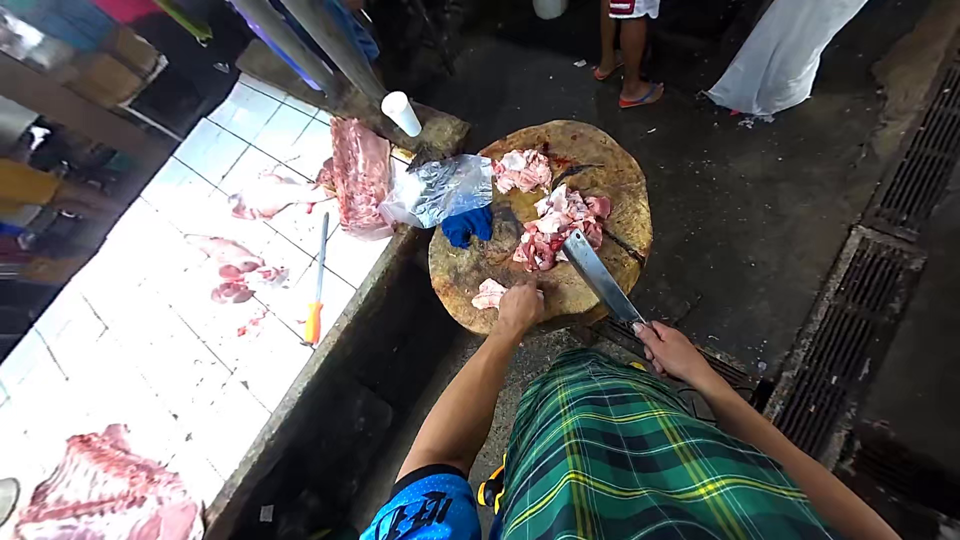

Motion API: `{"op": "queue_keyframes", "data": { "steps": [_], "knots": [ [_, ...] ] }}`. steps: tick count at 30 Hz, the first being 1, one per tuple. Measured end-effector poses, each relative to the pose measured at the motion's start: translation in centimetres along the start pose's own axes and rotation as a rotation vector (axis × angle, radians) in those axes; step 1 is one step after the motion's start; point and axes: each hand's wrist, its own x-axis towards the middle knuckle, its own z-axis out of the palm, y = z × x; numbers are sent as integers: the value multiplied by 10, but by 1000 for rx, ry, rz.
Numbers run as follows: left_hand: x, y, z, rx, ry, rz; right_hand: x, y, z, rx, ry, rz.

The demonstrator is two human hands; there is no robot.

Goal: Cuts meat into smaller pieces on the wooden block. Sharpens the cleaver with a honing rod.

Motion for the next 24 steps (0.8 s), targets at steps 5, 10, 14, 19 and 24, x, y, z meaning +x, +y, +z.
{"op": "queue_keyframes", "data": {
  "steps": [5,10,14,19,24],
  "knots": [
    [-19,-26,-52,-360,-47,6,4,2,-6,30,-36,-1],
    [-57,-24,-135,-771,187,95,8,1,-15,91,-89,16],
    [-81,-6,-157,-1095,387,79,-9,3,-20,155,-90,-8],
    [-73,-14,-75,-1416,330,-165,-12,7,-29,173,51,-83],
    [-53,-43,23,-1333,128,-482,-19,2,-25,-74,178,-47]
  ]
}}
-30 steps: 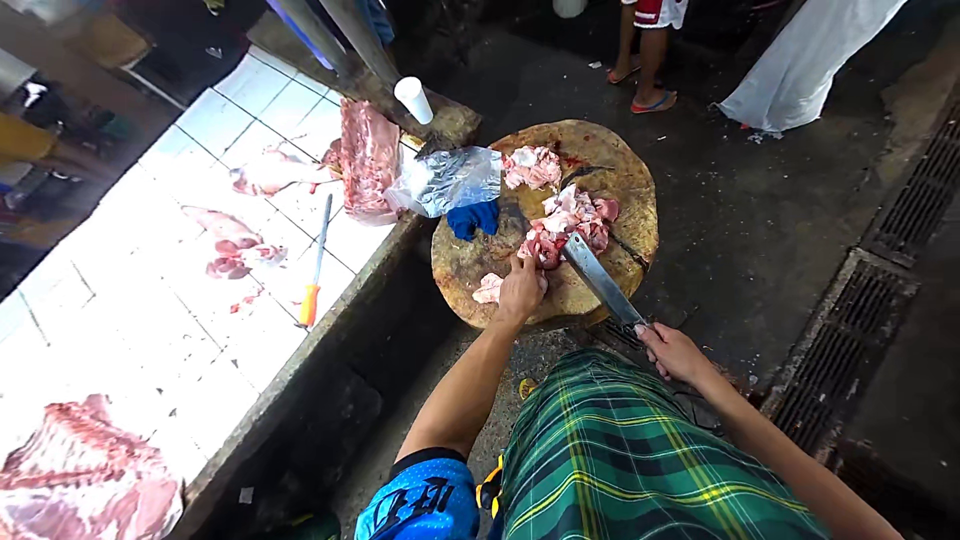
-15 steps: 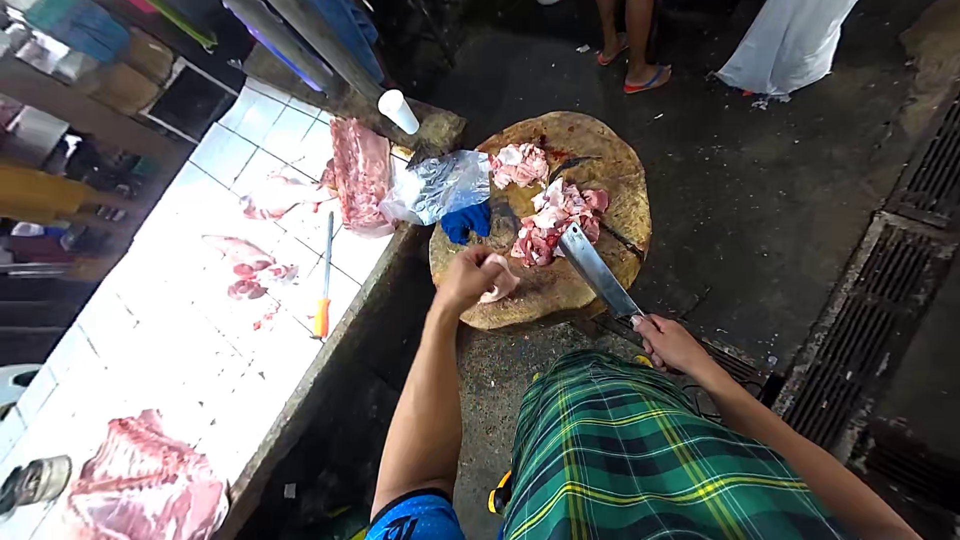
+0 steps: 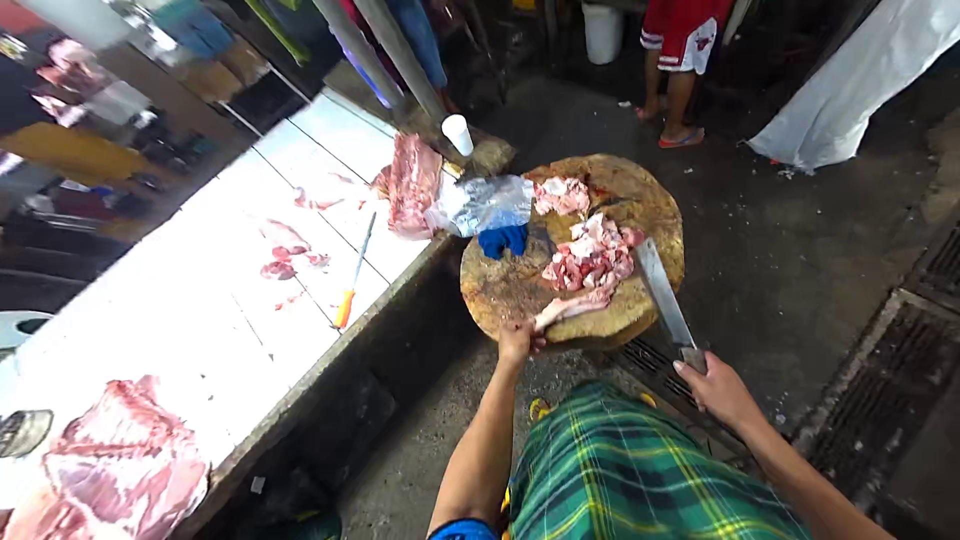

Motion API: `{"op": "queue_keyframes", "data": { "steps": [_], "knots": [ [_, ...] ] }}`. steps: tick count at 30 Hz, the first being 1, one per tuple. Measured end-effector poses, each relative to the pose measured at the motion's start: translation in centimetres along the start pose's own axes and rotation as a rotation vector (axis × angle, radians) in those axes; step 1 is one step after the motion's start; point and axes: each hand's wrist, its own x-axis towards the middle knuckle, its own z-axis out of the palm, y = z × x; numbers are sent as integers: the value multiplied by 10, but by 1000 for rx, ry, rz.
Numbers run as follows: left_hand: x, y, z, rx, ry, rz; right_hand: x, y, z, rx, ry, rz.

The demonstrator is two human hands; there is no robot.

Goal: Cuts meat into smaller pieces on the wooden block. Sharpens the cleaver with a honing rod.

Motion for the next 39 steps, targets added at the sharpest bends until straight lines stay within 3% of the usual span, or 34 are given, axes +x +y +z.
{"op": "queue_keyframes", "data": {
  "steps": [6,11,17,22,27,32,35,39],
  "knots": [
    [10,-12,-20,451,55,119,-31,-42,39,-40,-90,-26],
    [15,-22,-19,558,49,256,-12,-97,98,-66,-277,-67],
    [16,-30,-20,581,90,211,26,-142,161,-279,-336,-182],
    [1,-25,-11,570,158,158,23,-139,154,-516,-336,-194],
    [-2,-4,4,738,168,111,5,-133,129,-722,-257,-184],
    [5,-4,7,665,158,40,-25,-67,71,-812,-92,-127],
    [2,-10,5,613,201,115,-34,-49,42,-610,-118,-16],
    [-4,-41,4,793,145,570,-30,-58,31,258,-419,349]
  ]
}}
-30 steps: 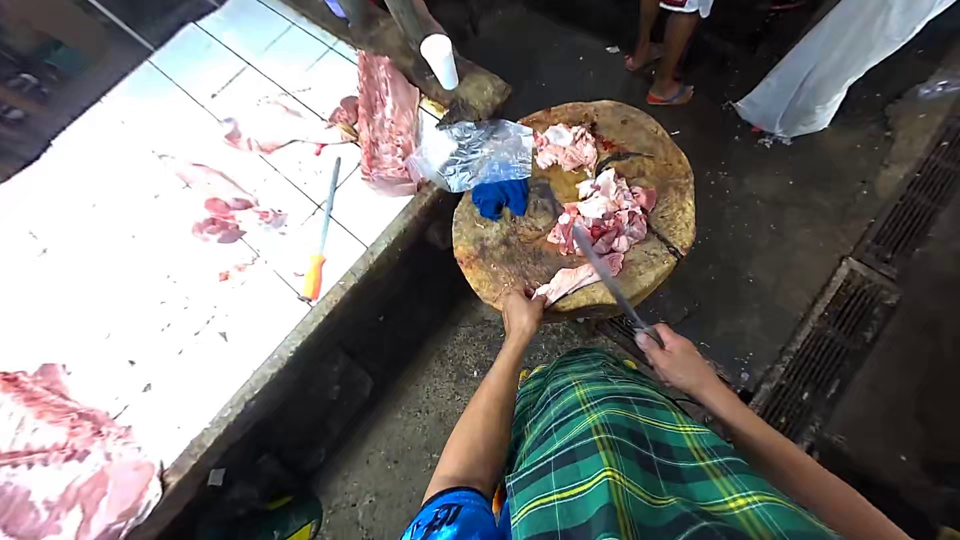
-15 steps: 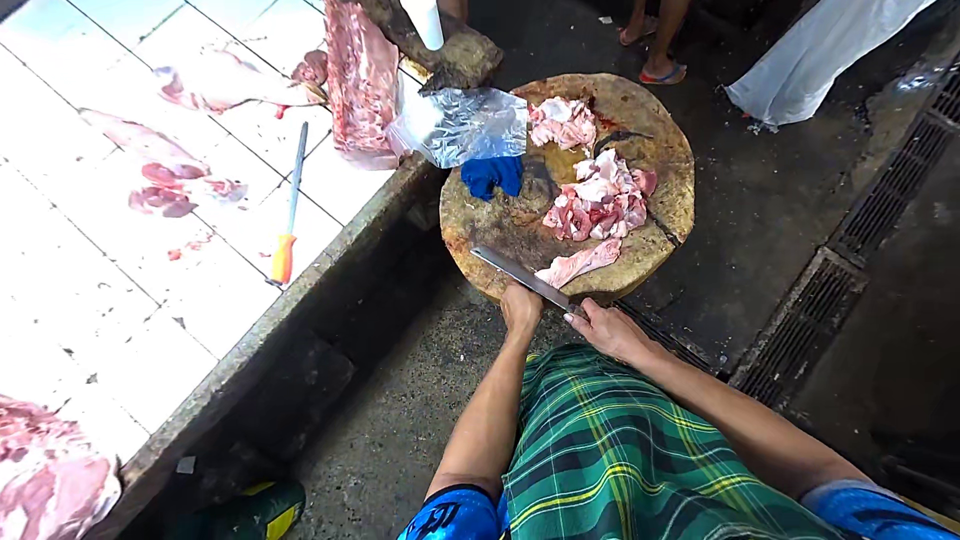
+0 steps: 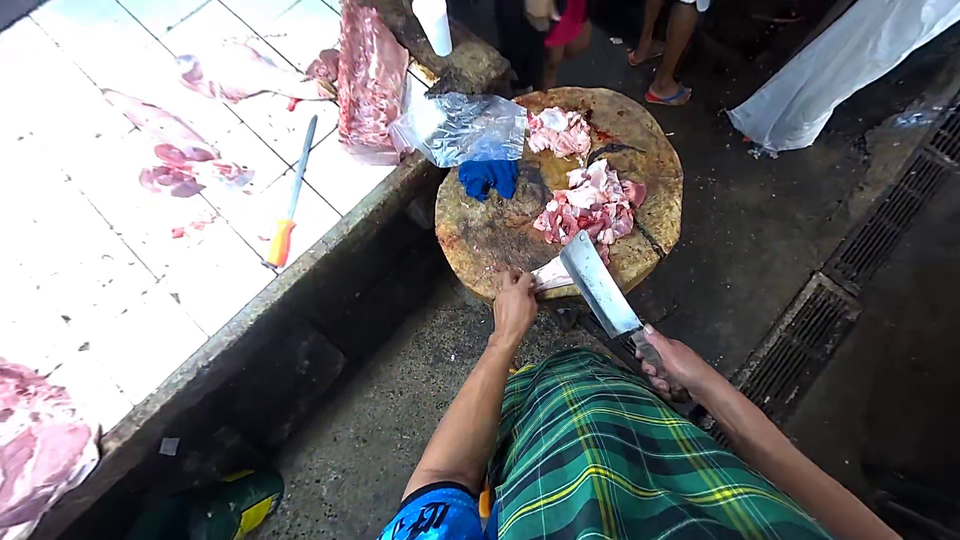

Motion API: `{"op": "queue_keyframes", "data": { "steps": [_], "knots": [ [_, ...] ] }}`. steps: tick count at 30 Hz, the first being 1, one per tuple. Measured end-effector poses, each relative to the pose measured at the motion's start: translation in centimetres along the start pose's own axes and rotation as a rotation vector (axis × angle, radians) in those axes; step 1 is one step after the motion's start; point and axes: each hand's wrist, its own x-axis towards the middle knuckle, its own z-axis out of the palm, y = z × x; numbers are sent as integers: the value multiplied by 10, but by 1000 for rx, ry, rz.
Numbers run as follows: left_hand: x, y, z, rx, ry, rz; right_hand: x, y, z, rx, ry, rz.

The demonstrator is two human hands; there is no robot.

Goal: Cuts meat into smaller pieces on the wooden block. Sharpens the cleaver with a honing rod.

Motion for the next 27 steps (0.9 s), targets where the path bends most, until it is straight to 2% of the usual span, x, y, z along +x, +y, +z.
{"op": "queue_keyframes", "data": {
  "steps": [1,3,6,10,12,15,17,20,22,27],
  "knots": [
    [0,-2,2,33,-17,54,3,1,-1,168,-94,38],
    [3,0,-1,9,-61,43,10,7,-6,369,-242,48],
    [21,9,-13,-65,-133,-72,15,14,-2,400,-251,-33],
    [34,4,-17,-140,-159,-91,7,8,17,59,47,-227],
    [30,-3,-16,-144,-93,-108,6,-10,27,-152,126,-270],
    [19,-15,-6,-61,50,-45,27,-43,53,-340,113,-317],
    [19,-19,-3,-18,63,3,52,-61,75,-430,105,-365],
    [32,-10,-13,21,-71,-120,85,-79,102,-578,151,-444],
    [38,-2,-18,30,-130,-214,93,-85,108,-665,177,-431],
    [38,6,-15,71,-137,-251,66,-78,99,-918,248,-308]
  ]
}}
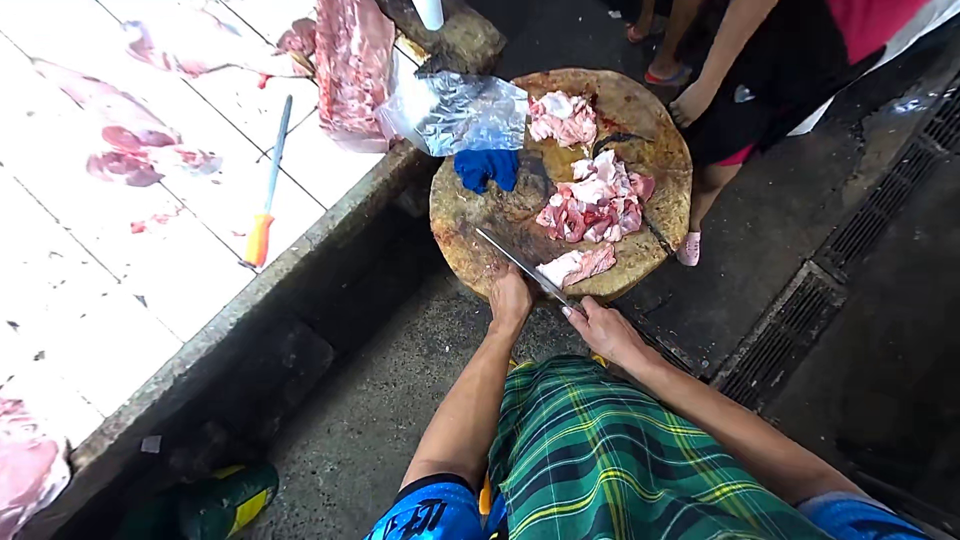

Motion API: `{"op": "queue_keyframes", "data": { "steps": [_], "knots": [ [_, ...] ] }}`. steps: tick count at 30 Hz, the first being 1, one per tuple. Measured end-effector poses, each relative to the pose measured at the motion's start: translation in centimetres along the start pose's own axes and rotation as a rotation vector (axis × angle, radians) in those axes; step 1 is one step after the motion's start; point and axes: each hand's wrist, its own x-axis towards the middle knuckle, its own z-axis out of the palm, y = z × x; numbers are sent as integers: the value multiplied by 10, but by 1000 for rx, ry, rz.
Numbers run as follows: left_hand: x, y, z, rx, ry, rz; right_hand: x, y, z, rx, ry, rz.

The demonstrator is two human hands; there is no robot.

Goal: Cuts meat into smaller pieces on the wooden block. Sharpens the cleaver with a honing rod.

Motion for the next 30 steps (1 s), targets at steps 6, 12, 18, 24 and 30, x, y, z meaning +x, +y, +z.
{"op": "queue_keyframes", "data": {
  "steps": [6,12,18,24,30],
  "knots": [
    [-2,6,6,2,50,-16,-42,74,-4,-128,39,36],
    [-10,-7,13,62,150,245,-57,129,-35,665,-124,200],
    [-18,-9,6,4,124,263,-48,152,-50,1046,-304,234],
    [-17,-26,-25,-574,365,-439,-56,163,-29,726,18,-26],
    [5,-69,10,-959,123,-496,-5,160,16,449,429,-29]
  ]
}}
